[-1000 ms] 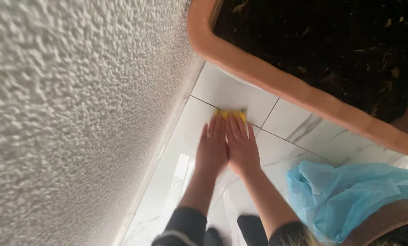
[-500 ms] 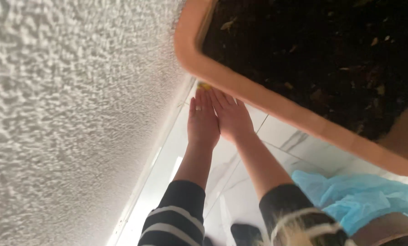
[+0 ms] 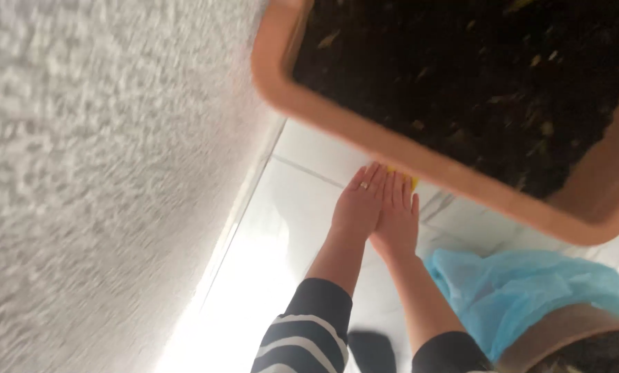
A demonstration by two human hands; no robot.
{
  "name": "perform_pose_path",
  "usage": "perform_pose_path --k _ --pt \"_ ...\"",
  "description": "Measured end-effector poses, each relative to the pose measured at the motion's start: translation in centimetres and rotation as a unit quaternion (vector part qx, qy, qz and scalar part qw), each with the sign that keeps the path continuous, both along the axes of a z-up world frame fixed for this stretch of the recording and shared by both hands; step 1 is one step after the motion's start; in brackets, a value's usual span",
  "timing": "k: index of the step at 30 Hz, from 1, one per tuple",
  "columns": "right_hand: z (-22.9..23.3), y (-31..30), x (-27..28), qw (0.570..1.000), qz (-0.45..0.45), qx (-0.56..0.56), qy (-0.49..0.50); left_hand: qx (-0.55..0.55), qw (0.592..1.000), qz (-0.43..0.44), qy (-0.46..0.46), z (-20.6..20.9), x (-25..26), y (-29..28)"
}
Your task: The person wipes the floor around potted plants using a sponge and a cloth, then pours water from a blue cup into one of the plant pots.
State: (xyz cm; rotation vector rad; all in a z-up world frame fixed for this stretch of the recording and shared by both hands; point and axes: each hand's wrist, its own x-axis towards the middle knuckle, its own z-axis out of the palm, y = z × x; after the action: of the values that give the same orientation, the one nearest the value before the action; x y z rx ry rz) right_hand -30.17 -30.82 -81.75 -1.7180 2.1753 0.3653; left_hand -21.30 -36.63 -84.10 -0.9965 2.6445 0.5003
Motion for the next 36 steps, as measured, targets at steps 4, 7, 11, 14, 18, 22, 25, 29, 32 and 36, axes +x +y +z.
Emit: perform_pose_path --k 4,7,11,14,18,22,25,29,32,36 --pt "2.2 4.9 6.3 0.999 0.016 -0.027 0.043 0.018 0.998 -0.052 -0.040 3.5 5.6 4.3" --pt "2.9 10.2 10.3 0.999 -0.015 0.033 -0.002 0.057 0.994 -0.071 -0.055 3.5 10.4 9.7" --pt "3.0 15.8 13.5 0.999 0.048 0.001 0.006 -0.020 0.999 0.006 -0.041 3.5 15.2 17.0" --pt "3.7 11.9 13.2 0.993 0.107 -0.036 0.019 -0.026 0.994 0.028 -0.098 2.2 14.9 16.0" --pt "0.7 0.5 12.0 0.980 0.181 -0.079 0.023 -0.113 0.983 0.104 -0.098 -3.3 14.7 6.7" --pt "-1.1 -6.5 12.9 0.981 0.173 0.059 -0.057 -0.122 0.966 0.124 -0.190 0.7 15.1 -1.6" --pt "-1.9 -3.3 14.7 0.976 0.208 -0.033 -0.053 -0.103 0.964 0.130 -0.209 1.6 17.1 2.1" --pt "0.5 4.5 17.9 0.943 0.255 -0.047 -0.210 -0.080 0.959 0.229 -0.146 3.5 20.9 13.4" --pt "2.1 9.5 20.0 0.926 0.321 -0.002 -0.197 -0.049 0.948 0.266 -0.168 5.5 22.7 20.5" --pt "2.3 14.4 22.3 0.875 0.467 0.055 -0.114 0.002 0.906 0.394 -0.153 5.5 23.1 28.2"
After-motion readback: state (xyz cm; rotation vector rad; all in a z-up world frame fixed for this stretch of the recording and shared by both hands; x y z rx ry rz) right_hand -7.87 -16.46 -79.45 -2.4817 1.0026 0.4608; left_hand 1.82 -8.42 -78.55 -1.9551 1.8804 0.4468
